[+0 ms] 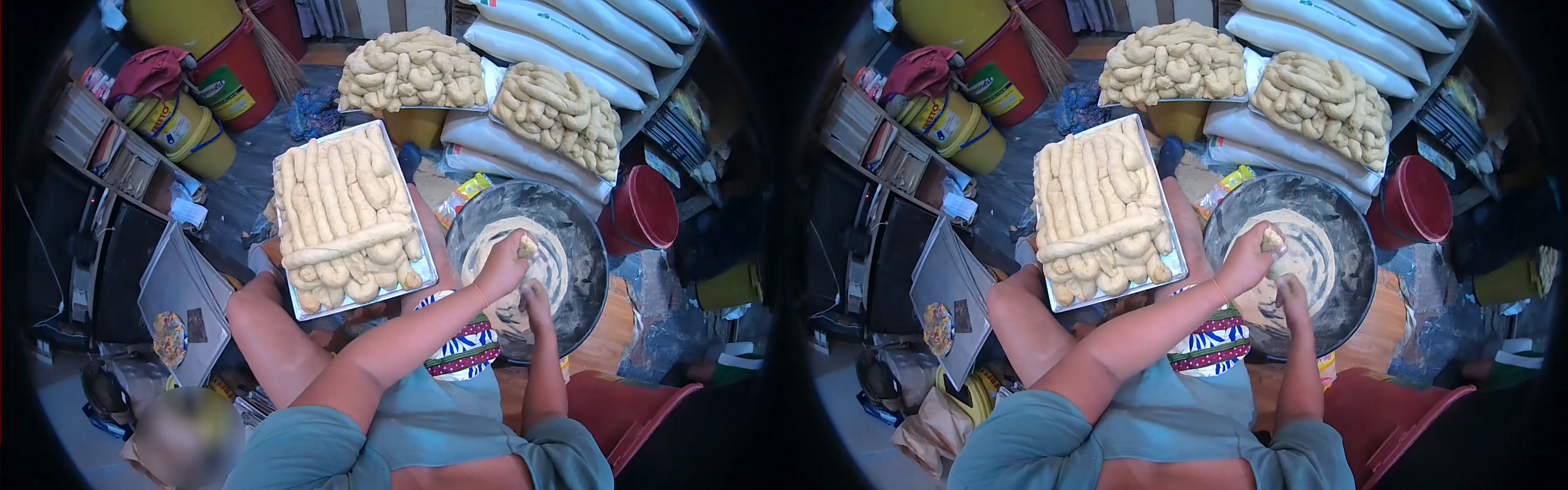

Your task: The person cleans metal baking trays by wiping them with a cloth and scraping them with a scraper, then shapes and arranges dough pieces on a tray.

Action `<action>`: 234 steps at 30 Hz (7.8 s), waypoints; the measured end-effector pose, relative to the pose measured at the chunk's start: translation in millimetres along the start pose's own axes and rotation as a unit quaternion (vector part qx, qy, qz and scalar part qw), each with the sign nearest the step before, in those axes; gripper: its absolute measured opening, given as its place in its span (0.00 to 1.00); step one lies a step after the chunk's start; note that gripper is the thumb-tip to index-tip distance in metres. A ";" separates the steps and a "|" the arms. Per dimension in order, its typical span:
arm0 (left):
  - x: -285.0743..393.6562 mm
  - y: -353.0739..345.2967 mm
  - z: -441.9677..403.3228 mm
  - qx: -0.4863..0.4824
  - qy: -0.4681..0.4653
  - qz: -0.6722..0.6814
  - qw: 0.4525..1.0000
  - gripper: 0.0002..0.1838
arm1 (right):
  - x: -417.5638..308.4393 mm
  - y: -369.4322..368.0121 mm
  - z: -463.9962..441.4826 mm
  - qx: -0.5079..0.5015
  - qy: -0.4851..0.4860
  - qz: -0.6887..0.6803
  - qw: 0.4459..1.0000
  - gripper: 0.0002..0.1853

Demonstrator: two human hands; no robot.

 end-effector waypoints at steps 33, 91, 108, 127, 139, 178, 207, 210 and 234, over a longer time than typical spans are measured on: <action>5.5 5.3 14.5 -0.021 -0.010 -0.045 0.999 0.19 | -136.7 -40.0 42.8 -0.023 0.305 -0.156 0.939 0.41; 87.1 41.2 30.1 -0.046 -0.168 -0.040 0.984 0.13 | -104.4 -52.4 43.7 -0.038 0.255 0.101 0.961 0.21; 85.1 47.2 38.6 -0.014 -0.173 -0.031 0.984 0.08 | -95.7 -59.8 42.0 -0.061 0.236 0.124 0.962 0.19; 92.1 59.1 40.6 -0.036 -0.189 -0.045 0.980 0.08 | -78.1 -65.7 32.8 -0.102 0.158 0.219 0.957 0.31; 88.8 85.6 33.6 -0.033 -0.112 -0.001 0.993 0.08 | -136.8 -86.3 65.7 -0.215 0.107 -0.003 0.971 0.18; 10.9 421.3 43.6 0.176 -0.042 -0.479 0.859 0.11 | -222.0 -306.6 38.3 -0.168 0.491 0.269 0.811 0.17; 97.7 472.2 288.5 0.303 0.006 -0.408 0.861 0.22 | -224.9 -359.5 207.8 -0.313 0.563 0.139 0.752 0.15; 90.0 498.6 375.0 0.383 0.106 -0.431 0.810 0.22 | -223.3 -384.2 257.0 -0.384 0.595 0.148 0.690 0.17; -22.7 515.7 608.0 0.489 0.370 -0.508 0.605 0.12 | -153.1 -440.5 422.6 -0.646 0.586 0.199 0.447 0.27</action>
Point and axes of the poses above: each hand's wrist, its own z-axis away from the middle knuckle, its own y-axis out of the back of the hand, x = y × z, the point moved 4 cm from there along -z, towards the middle knuckle, and after that the axes turned 13 degrees about x, right-handed, at the moved point
